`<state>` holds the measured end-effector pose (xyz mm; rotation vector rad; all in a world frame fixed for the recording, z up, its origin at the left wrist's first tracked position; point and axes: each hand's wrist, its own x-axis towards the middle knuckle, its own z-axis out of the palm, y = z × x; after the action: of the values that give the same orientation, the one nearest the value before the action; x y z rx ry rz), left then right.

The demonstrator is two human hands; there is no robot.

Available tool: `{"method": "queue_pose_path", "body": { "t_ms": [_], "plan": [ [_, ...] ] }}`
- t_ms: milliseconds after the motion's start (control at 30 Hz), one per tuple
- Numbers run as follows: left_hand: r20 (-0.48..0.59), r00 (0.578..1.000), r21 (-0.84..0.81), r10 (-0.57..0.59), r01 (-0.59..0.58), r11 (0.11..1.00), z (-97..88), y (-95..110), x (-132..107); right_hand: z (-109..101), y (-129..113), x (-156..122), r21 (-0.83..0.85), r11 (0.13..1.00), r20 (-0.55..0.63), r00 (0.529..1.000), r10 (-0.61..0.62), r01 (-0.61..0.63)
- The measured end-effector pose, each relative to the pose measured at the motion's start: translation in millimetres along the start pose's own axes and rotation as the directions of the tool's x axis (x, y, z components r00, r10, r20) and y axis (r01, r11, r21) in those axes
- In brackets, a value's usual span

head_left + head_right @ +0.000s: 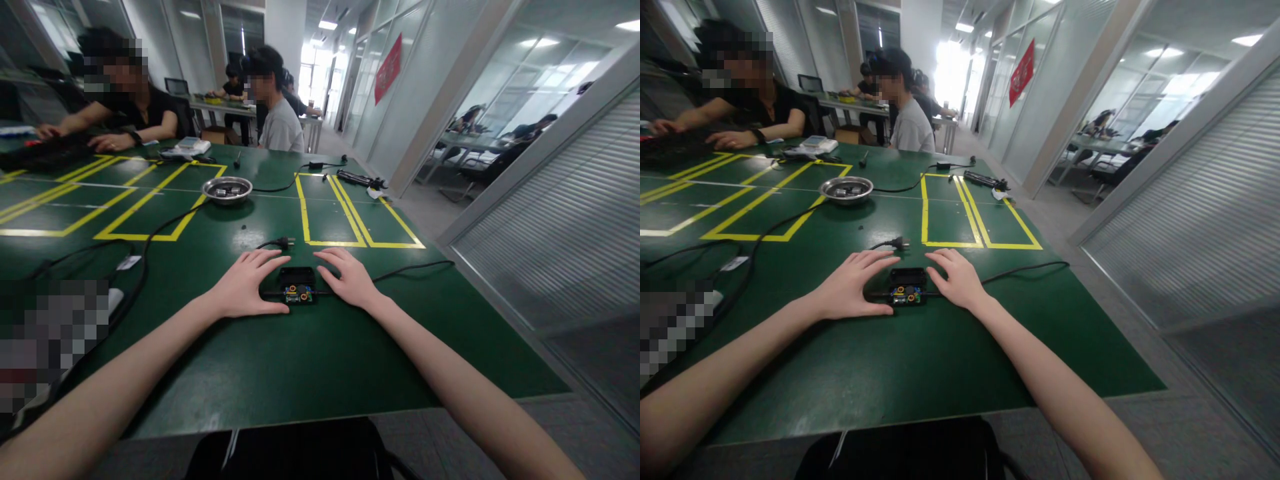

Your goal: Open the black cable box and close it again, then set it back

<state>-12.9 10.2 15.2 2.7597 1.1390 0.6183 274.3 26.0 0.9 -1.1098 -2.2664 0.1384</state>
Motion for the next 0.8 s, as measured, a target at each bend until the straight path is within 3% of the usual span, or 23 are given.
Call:
{"method": "queue_pose_path", "body": {
  "t_ms": [100, 200, 467, 667, 800],
  "plan": [
    [0.066, 0.998, -0.044, 0.003, -0.001, 0.999, 5.8, 1, 0, 0, 10, -1, 0.091, 0.993, 0.092, 0.993, -0.079, 0.071],
    [0.05, 0.998, -0.099, 0.043, -0.038, 0.994, 9.2, 1, 1, 0, 10, -3, 0.199, 0.977, 0.163, 0.981, -0.107, 0.074],
    [-0.068, 0.989, -0.165, 0.128, -0.138, 0.977, 5.5, 10, -1, -4, -12, -5, 0.522, 0.851, 0.132, 0.991, -0.019, -0.053],
    [-0.065, 0.983, -0.2, 0.171, -0.18, 0.963, 3.3, 22, -2, -7, -16, -5, 0.447, 0.894, 0.134, 0.986, -0.101, 0.031],
    [-0.085, 0.988, -0.121, 0.126, -0.136, 0.983, 5.7, 24, -2, -7, -16, -6, 0.376, 0.927, 0.221, 0.97, -0.105, 0.014]
  ]
}}
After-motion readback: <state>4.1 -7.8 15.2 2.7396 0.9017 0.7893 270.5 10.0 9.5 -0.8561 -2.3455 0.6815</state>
